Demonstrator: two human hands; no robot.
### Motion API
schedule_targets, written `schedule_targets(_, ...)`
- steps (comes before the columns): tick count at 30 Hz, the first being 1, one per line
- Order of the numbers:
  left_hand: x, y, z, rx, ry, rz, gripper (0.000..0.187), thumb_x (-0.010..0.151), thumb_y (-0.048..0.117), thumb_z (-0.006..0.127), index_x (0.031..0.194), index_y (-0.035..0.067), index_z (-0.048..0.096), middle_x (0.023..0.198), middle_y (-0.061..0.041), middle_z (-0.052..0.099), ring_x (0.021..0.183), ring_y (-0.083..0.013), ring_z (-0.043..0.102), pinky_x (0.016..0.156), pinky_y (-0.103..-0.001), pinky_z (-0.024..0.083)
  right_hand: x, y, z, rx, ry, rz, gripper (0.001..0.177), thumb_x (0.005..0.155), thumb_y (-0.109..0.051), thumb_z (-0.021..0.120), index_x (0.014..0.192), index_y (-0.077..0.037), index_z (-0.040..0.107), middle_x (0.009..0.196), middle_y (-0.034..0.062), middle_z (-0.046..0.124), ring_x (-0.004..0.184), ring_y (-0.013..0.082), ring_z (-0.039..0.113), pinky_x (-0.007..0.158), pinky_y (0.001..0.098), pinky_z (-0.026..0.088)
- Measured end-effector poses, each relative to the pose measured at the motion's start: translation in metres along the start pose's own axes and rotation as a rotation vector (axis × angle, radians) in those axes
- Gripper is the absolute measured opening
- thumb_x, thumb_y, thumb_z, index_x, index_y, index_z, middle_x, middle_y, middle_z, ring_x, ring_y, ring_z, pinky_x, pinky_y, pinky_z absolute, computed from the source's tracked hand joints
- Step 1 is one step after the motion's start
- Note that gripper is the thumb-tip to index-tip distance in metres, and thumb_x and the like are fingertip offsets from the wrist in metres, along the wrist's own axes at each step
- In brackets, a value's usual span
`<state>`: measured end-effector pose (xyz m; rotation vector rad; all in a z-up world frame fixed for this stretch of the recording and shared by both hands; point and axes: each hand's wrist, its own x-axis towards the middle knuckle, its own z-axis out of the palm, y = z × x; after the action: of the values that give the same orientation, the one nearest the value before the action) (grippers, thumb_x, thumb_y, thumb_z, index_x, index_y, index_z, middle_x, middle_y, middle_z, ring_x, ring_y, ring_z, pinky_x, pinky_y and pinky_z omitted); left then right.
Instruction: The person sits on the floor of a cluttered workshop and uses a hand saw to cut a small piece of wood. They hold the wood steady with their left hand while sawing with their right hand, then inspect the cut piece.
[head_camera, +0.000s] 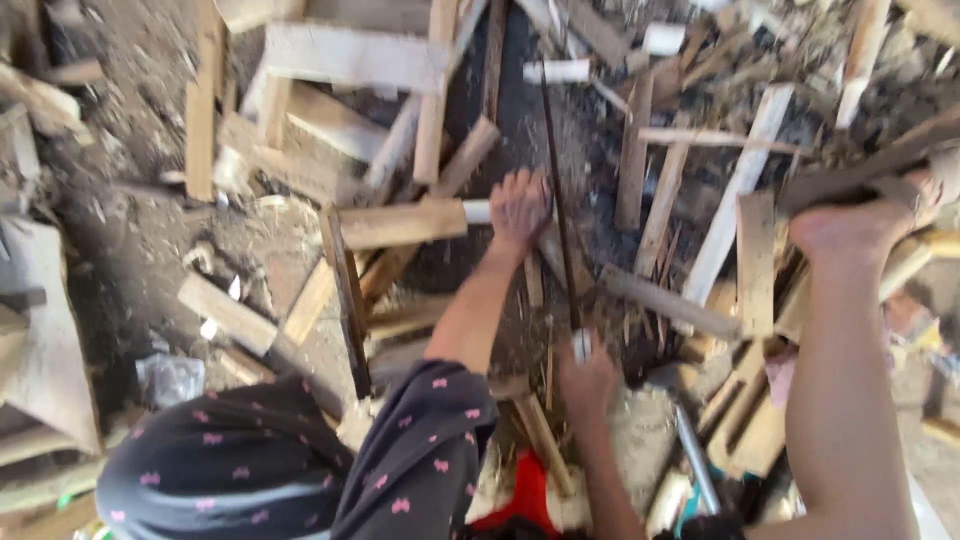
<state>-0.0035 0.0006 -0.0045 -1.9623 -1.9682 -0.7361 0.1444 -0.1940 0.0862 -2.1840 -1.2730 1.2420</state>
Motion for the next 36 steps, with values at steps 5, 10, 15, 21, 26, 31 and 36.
schedule_targets(5,0.001,0.007,-0.005,0.073,-0.059,-0.021,0.021,0.090,0.025,0.046,0.078,0.013,0.059,0.073,-0.005,0.053,0.066,-0.0238,0.051,0.055,-0.038,0.039,-0.057,0.033,-0.001,0.168,-0.030,0.185,0.032,0.087,-0.022,0.059,0.114,-0.003,0.059,0.063,0.0041,0.054,0.051,0.0130,0.049,0.041,0.0267,0.043)
schedule_targets(10,0.003,0.007,0.001,0.070,0.040,-0.010,0.025,0.089,0.025,0.044,0.073,0.012,0.059,0.067,-0.004,0.051,0.062,-0.0234,0.052,0.054,-0.037,0.039,-0.011,-0.007,-0.006,0.160,-0.035,0.172,0.036,0.088,-0.026,0.059,0.111,-0.001,0.048,0.100,0.0174,0.051,0.085,0.0285,0.048,0.066,0.0410,0.043)
schedule_targets(15,0.003,0.006,0.003,0.040,-0.084,-0.105,0.025,0.092,0.023,0.044,0.079,0.014,0.064,0.071,-0.004,0.058,0.063,-0.0243,0.056,0.053,-0.038,0.040,-0.053,0.007,-0.012,-0.013,-0.067,0.181,0.017,0.092,-0.022,0.048,0.081,-0.011,0.056,0.058,-0.0028,0.045,0.047,0.0071,0.037,0.040,0.0198,0.035)
schedule_targets(21,-0.002,0.006,-0.001,0.061,-0.034,0.001,0.024,0.092,0.023,0.045,0.088,0.010,0.065,0.070,-0.006,0.057,0.063,-0.0245,0.055,0.053,-0.037,0.041,-0.024,0.001,-0.014,0.014,-0.050,0.077,0.040,0.088,-0.036,0.050,0.109,-0.003,0.061,0.059,0.0011,0.049,0.051,0.0126,0.044,0.047,0.0300,0.039)
schedule_targets(26,-0.002,0.008,0.011,0.005,-0.030,-0.098,0.027,0.089,0.022,0.048,0.071,0.011,0.066,0.071,-0.005,0.058,0.061,-0.0260,0.055,0.052,-0.040,0.041,-0.052,0.007,-0.012,0.018,-0.072,0.221,0.030,0.089,-0.036,0.051,0.099,-0.008,0.059,0.068,0.0031,0.057,0.055,0.0129,0.050,0.048,0.0270,0.045)
schedule_targets(31,-0.008,0.006,0.008,-0.050,-0.128,-0.089,0.034,0.094,0.023,0.037,0.092,0.006,0.066,0.075,-0.009,0.062,0.064,-0.0252,0.057,0.053,-0.038,0.041,-0.044,0.031,-0.008,0.061,-0.051,0.188,0.030,0.088,-0.032,0.055,0.107,-0.009,0.052,0.065,0.0034,0.053,0.051,0.0118,0.047,0.041,0.0270,0.043)
schedule_targets(36,-0.003,0.008,0.010,-0.039,-0.022,-0.110,0.035,0.091,0.022,0.046,0.062,0.008,0.060,0.068,-0.008,0.058,0.058,-0.0282,0.057,0.050,-0.041,0.041,-0.021,0.007,-0.006,0.113,-0.033,0.083,0.062,0.086,-0.031,0.060,0.138,-0.001,0.041,0.066,0.0037,0.054,0.046,0.0097,0.043,0.036,0.0226,0.036)
